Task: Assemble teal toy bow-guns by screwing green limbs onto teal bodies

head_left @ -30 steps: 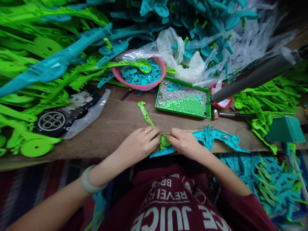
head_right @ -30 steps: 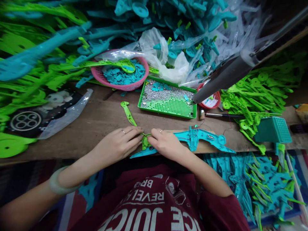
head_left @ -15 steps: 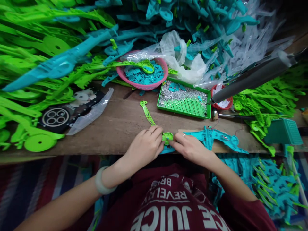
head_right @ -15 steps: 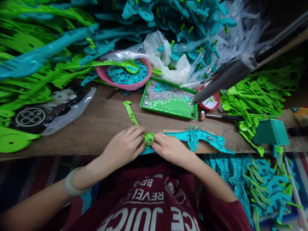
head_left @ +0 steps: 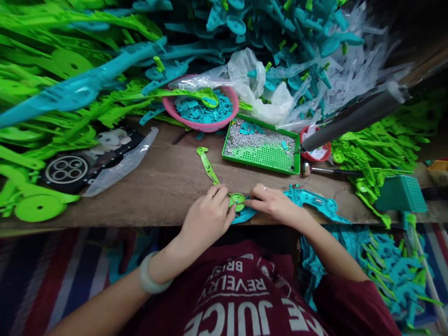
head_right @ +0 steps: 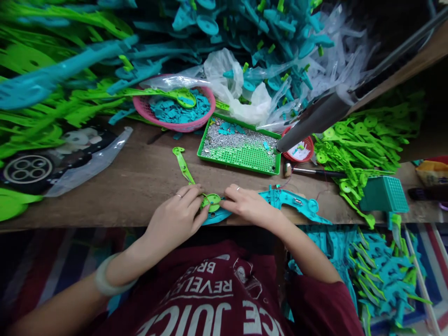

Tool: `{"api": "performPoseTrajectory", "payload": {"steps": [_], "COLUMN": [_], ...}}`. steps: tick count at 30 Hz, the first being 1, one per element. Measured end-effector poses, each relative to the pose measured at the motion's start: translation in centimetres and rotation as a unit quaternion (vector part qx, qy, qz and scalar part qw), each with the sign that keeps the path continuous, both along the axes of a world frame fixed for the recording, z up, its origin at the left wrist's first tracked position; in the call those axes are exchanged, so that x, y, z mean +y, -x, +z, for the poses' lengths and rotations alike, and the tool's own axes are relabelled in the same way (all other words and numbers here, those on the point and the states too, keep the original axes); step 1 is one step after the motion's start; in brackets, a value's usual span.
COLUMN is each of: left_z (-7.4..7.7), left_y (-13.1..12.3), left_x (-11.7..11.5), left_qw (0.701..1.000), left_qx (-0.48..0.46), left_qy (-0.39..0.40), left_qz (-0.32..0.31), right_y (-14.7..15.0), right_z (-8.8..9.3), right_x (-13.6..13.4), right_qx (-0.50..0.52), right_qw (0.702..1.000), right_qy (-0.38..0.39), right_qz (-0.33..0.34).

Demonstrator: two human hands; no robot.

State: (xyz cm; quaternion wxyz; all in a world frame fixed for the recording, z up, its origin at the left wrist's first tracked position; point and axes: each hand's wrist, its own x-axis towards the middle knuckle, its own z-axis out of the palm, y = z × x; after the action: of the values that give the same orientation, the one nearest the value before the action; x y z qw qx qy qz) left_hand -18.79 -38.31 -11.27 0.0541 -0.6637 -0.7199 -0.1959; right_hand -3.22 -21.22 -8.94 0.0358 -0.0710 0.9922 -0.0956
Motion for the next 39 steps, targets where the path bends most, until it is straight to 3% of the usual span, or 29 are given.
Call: {"api": "performPoseTrajectory", "payload": {"steps": [5,9,15,19,22,28,34,39], "left_z": [-0.3,-0.2,0.1,0.2,0.1,0.1,0.1,0.6], "left_y": [-0.6,-0.8,-1.3,-1.8,-2.2,-2.6,-2.7,-2.9], "left_x": [0.0,0.1,1.1,1.8,2.1,2.1,2.1,2.4], "left_qw": [0.999,0.998,0.996,1.0,0.999,0.998,0.995,0.991], "left_qx": [0.008,0.036,0.059,0.024,0.009,0.015,0.056,0.075], "left_qy": [-0.026,-0.03,0.001,-0.012,-0.017,-0.01,0.015,0.04], "left_qz": [0.024,0.032,0.066,0.001,-0.043,-0.052,-0.077,-0.101], "right_y": [-0.7,-0.6,-1.0,-1.4,-1.6,-1.9,-1.7,-2.5], "right_z": [-1.8,-1.1,-0.2,-1.1,-1.3,-1.3,-2.3,-1.0], "right_x": [0.7,1.2,3.1,4.1,4.4,4.5,4.4,4.4], "right_qx": [0.028,-0.013,-0.035,-0.004,0.009,0.016,0.041,-0.011], "right_qw": [1.0,1.0,0.997,0.988,0.986,0.973,0.993,1.0], "right_qy": [0.012,0.011,0.063,0.156,0.166,0.23,0.113,-0.01], "right_qz": [0.003,-0.027,-0.001,0.012,0.013,-0.004,0.021,0.006]}}
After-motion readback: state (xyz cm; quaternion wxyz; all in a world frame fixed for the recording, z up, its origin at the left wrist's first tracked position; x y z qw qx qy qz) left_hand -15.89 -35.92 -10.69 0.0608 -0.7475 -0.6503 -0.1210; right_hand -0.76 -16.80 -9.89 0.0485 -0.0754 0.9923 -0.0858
